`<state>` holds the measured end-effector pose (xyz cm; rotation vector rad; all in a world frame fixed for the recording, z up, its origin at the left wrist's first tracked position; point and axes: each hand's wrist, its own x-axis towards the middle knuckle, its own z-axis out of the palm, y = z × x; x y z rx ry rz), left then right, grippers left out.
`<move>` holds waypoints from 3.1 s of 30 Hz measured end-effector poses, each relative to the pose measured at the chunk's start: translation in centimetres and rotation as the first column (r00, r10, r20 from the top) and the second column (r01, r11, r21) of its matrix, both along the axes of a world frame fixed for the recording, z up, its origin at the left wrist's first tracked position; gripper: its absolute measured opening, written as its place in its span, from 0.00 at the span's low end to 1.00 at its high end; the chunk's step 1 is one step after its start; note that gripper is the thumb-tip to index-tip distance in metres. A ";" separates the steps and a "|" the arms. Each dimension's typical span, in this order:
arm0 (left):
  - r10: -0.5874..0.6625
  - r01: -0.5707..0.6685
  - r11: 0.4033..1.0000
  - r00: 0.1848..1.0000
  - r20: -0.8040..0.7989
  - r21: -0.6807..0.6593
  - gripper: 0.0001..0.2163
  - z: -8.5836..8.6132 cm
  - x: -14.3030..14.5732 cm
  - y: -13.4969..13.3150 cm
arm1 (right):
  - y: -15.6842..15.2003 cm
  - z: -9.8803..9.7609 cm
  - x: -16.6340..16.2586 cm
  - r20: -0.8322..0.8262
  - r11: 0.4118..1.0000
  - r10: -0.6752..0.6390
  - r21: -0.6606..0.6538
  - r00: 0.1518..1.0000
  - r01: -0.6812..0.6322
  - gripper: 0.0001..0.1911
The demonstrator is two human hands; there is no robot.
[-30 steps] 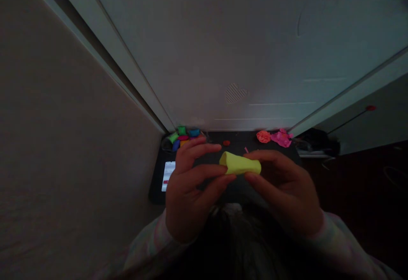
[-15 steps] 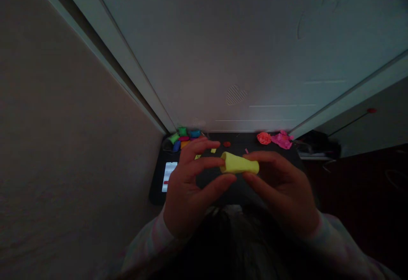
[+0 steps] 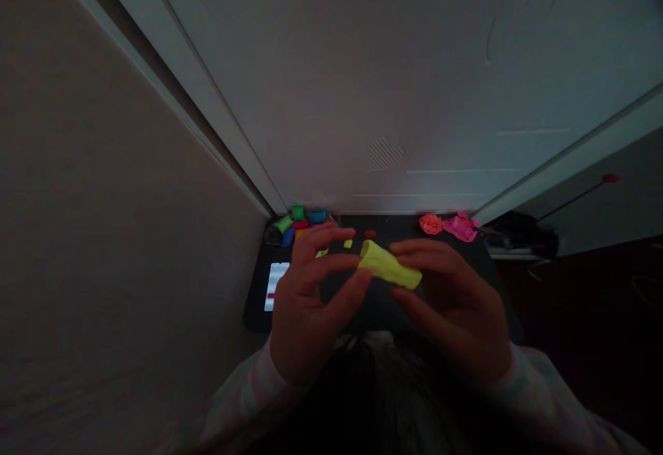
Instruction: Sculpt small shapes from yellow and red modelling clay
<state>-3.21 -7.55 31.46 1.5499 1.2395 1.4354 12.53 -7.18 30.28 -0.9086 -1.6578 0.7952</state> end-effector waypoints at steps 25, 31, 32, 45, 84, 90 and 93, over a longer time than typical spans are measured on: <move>0.034 0.020 0.976 0.970 -0.240 0.217 0.06 0.4 -0.4 -0.2 | -0.3 -0.1 -0.2 -0.137 0.983 0.052 -0.170 0.989 -0.075 0.17; 0.003 0.038 0.982 0.975 -0.220 0.184 0.05 0.3 -0.5 -0.3 | -0.3 -0.2 -0.2 -0.130 0.988 0.051 -0.135 0.990 -0.069 0.17; -0.006 0.045 0.983 0.976 -0.215 0.178 0.05 0.3 -0.5 -0.3 | -0.3 -0.1 -0.2 -0.135 0.989 0.051 -0.129 0.990 -0.069 0.17; -0.014 0.049 0.984 0.980 -0.201 0.172 0.05 0.1 -0.5 -0.2 | -0.3 0.0 -0.3 -0.194 0.993 0.058 -0.093 0.979 -0.077 0.16; 0.080 0.102 0.920 0.896 -0.437 0.378 0.08 3.0 -0.6 -1.0 | -0.4 -0.3 -0.6 -0.257 0.991 0.024 0.134 0.966 0.011 0.23; 0.021 0.082 0.952 0.944 -0.329 0.296 0.11 2.4 -0.3 -1.1 | -0.5 -0.3 -0.6 -0.244 0.995 -0.027 0.085 0.969 0.049 0.19; 0.043 0.059 0.954 0.943 -0.331 0.294 0.12 2.3 -0.3 -1.3 | -0.4 -0.5 -0.6 -0.243 0.993 -0.014 0.109 0.970 0.042 0.19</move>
